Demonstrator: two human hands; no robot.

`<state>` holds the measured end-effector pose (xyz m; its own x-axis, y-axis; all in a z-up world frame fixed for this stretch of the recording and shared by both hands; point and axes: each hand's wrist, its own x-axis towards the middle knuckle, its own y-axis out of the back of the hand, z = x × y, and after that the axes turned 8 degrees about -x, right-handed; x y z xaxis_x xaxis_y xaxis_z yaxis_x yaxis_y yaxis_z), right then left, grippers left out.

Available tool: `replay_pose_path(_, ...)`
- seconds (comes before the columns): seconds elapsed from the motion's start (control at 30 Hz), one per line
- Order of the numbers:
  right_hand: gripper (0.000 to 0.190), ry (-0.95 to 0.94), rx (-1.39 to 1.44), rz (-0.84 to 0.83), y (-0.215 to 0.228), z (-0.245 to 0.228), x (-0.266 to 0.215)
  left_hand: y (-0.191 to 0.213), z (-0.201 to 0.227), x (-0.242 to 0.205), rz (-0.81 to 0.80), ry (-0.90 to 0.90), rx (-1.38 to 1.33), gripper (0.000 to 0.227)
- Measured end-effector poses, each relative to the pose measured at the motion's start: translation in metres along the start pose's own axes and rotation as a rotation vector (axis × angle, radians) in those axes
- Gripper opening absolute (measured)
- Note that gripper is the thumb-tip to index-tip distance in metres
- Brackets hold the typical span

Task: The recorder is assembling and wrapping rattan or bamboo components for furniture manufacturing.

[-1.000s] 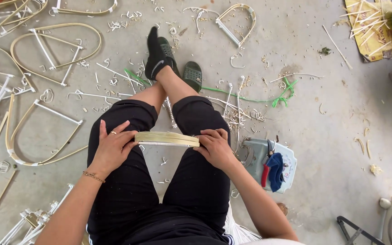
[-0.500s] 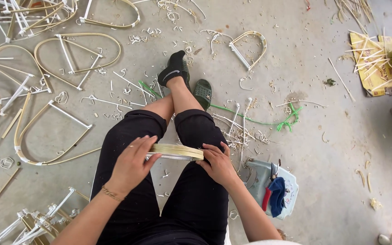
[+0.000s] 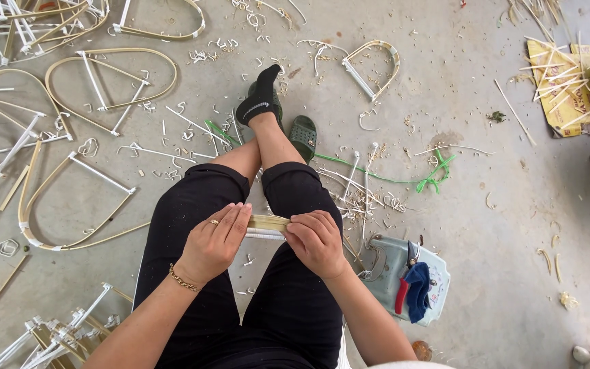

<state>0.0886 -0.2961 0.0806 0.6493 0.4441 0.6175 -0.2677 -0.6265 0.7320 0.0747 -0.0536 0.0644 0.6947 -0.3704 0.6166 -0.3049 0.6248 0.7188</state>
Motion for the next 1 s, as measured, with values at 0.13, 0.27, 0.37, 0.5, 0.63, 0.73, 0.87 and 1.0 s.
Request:
replay_pose_path(0.13, 0.031, 0.011, -0.043, 0.033, 0.001, -0.004, 0.004, -0.004, -0.002, -0.002, -0.035, -0.016, -0.004, 0.036)
replay_pose_path(0.27, 0.031, 0.017, -0.062, 0.049, -0.002, -0.004, 0.002, 0.001, -0.002, -0.001, -0.052, -0.016, -0.006, 0.037)
replay_pose_path(0.37, 0.032, -0.009, -0.06, 0.042, -0.003, -0.001, -0.002, 0.003, -0.003, 0.002, -0.065, 0.04, -0.098, 0.036)
replay_pose_path(0.5, 0.033, -0.051, -0.043, 0.031, -0.004, 0.0, -0.009, 0.011, -0.005, 0.016, -0.179, 0.262, -0.46, 0.036)
replay_pose_path(0.63, 0.033, -0.082, -0.054, 0.027, -0.006, -0.001, -0.011, 0.012, -0.008, 0.027, -0.28, 0.409, -0.835, 0.038)
replay_pose_path(0.73, 0.031, -0.059, -0.06, 0.049, -0.013, 0.005, -0.016, 0.011, -0.006, 0.029, -0.364, 0.609, -0.955, 0.033)
replay_pose_path(0.87, 0.026, -0.094, -0.099, -0.023, 0.008, 0.001, -0.016, 0.021, 0.01, 0.029, -0.461, 0.715, -0.979, 0.031)
replay_pose_path(1.0, 0.034, -0.207, 0.069, -0.149, 0.051, 0.01, -0.041, 0.017, 0.006, 0.004, -0.401, 0.724, -0.878, 0.025)
